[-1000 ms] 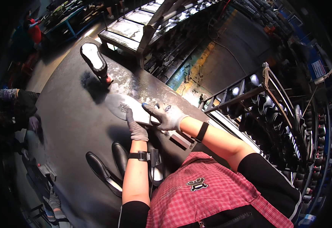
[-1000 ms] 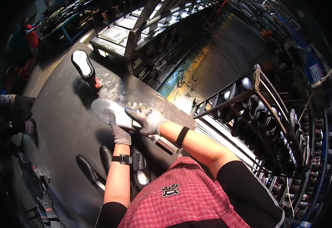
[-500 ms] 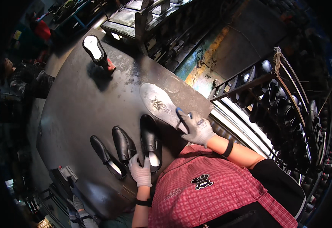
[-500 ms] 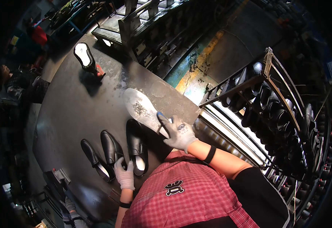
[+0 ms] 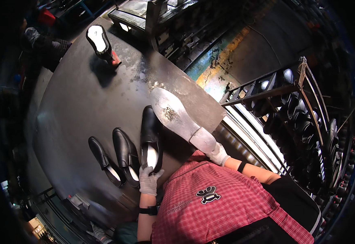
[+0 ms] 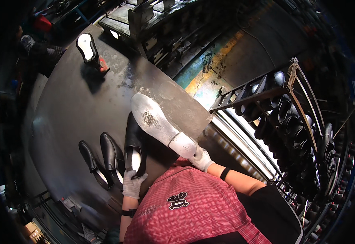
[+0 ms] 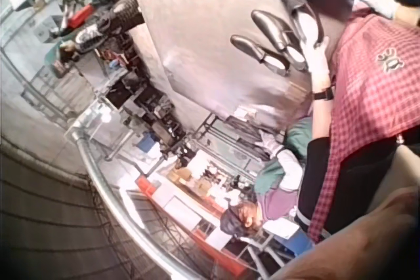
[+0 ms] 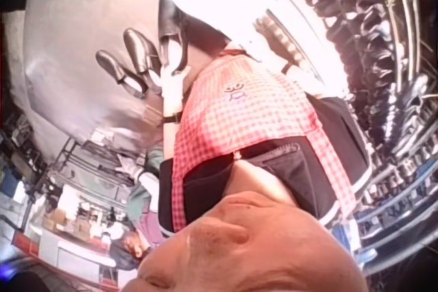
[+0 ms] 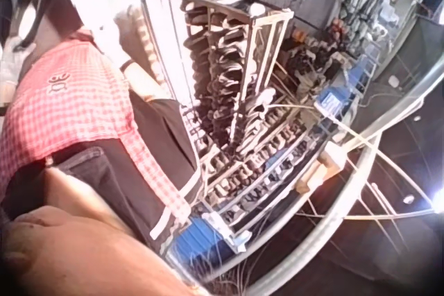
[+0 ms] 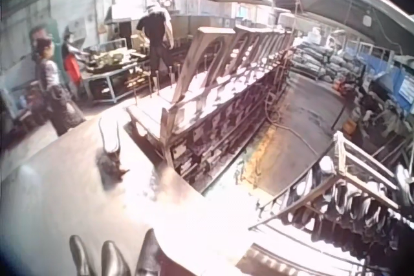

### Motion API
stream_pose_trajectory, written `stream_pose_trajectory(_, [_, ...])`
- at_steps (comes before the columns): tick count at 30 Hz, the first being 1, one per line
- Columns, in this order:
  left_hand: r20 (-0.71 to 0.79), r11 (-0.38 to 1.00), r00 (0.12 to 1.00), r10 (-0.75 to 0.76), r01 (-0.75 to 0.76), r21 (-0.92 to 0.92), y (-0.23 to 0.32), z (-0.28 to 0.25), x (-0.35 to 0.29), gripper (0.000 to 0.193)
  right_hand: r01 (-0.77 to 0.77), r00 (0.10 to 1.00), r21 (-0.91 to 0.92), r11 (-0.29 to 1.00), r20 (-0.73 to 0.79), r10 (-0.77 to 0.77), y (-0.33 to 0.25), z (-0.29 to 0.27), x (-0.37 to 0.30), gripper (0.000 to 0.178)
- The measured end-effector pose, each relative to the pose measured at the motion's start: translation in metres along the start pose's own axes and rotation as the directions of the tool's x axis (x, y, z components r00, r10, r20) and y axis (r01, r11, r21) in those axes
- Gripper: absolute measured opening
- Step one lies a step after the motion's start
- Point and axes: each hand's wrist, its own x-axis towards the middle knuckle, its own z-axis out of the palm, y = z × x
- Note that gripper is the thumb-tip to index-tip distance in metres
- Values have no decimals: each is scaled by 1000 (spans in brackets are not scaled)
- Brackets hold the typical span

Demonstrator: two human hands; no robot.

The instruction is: The recorder uses a handheld tool to clean or brush the soles of black leather shoes on a metal table.

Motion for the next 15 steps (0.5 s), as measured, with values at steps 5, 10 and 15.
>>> stream_pose_trajectory(5, [58,976,975,217,-216,-22,60,60,1,47,177,984,-407,896,39,-176,-18,-20,16,28])
stream_pose_trajectory(10, [74,810,863,499,-495,313,92,73,15,66,58,981,-462,885,189,34,-188,-78,9,49])
stream_pose_trajectory(15, [150,423,669,728,-610,670,145,110,1,65,189,967,-769,611,255,21,-287,-53,89,42])
